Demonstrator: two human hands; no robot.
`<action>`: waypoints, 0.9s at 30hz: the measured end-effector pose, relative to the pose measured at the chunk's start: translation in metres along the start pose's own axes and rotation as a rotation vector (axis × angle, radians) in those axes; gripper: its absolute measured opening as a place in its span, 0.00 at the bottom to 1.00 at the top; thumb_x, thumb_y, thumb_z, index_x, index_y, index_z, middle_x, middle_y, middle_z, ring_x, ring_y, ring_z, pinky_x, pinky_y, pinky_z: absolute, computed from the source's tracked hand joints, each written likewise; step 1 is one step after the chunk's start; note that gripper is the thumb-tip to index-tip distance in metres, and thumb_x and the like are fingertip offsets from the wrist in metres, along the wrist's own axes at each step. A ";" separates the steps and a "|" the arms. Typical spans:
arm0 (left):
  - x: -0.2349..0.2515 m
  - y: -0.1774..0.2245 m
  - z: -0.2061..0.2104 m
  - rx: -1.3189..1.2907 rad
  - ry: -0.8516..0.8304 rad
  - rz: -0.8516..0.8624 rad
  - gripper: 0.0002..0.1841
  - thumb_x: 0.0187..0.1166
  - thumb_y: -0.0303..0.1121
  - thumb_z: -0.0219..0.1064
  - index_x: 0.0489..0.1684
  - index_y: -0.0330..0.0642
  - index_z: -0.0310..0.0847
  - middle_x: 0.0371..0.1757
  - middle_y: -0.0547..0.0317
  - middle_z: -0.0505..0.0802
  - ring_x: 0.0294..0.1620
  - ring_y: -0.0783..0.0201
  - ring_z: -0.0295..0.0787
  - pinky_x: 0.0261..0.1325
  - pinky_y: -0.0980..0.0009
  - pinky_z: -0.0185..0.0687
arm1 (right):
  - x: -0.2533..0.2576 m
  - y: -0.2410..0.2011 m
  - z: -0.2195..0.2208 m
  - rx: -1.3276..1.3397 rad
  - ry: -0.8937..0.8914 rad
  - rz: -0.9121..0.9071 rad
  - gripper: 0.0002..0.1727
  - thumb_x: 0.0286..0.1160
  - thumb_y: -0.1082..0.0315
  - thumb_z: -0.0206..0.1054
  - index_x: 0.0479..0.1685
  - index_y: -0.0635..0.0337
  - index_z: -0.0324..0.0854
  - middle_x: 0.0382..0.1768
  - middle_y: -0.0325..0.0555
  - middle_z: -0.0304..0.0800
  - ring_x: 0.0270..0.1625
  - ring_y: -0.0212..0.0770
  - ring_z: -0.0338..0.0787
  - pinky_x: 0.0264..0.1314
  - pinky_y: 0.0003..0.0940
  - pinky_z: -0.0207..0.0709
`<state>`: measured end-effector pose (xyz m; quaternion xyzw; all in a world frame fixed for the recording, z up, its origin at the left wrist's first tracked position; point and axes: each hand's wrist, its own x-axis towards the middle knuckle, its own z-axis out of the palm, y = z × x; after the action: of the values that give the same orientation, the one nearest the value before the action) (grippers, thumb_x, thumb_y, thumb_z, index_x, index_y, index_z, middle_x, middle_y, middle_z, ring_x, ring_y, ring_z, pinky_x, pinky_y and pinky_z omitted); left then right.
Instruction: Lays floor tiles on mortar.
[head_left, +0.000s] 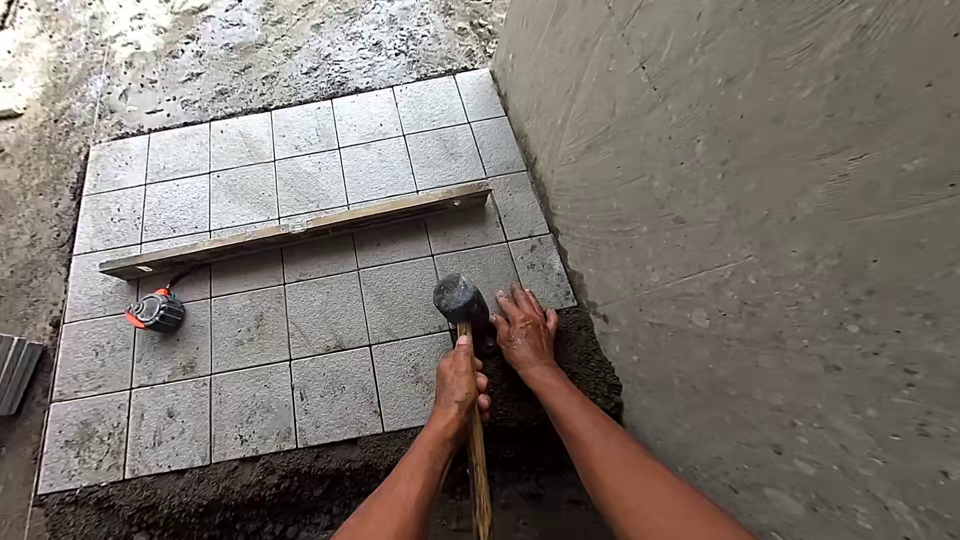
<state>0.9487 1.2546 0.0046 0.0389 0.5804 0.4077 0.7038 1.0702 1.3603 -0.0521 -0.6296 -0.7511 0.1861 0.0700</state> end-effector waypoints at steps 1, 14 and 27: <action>0.001 0.001 0.002 0.004 -0.002 -0.014 0.32 0.92 0.63 0.40 0.50 0.38 0.73 0.16 0.59 0.75 0.08 0.66 0.71 0.11 0.72 0.75 | 0.000 0.001 -0.001 0.001 0.008 -0.004 0.24 0.85 0.60 0.63 0.79 0.51 0.80 0.87 0.53 0.69 0.91 0.58 0.63 0.86 0.77 0.45; -0.025 0.013 0.022 -0.123 -0.111 -0.092 0.34 0.93 0.61 0.31 0.43 0.39 0.72 0.13 0.62 0.73 0.05 0.67 0.68 0.07 0.72 0.71 | -0.007 0.058 -0.014 -0.042 0.121 0.102 0.22 0.86 0.67 0.56 0.75 0.61 0.81 0.84 0.53 0.73 0.87 0.55 0.70 0.84 0.67 0.59; 0.028 -0.002 0.087 -0.244 -0.271 -0.150 0.34 0.89 0.67 0.37 0.42 0.43 0.72 0.14 0.63 0.74 0.08 0.68 0.71 0.11 0.73 0.72 | -0.004 0.072 -0.034 0.059 0.049 0.100 0.41 0.75 0.82 0.62 0.92 0.65 0.53 0.71 0.70 0.82 0.69 0.69 0.86 0.73 0.66 0.76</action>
<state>1.0234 1.3069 0.0102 -0.0354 0.4282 0.4124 0.8033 1.1483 1.3725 -0.0470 -0.6682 -0.7110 0.1959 0.0977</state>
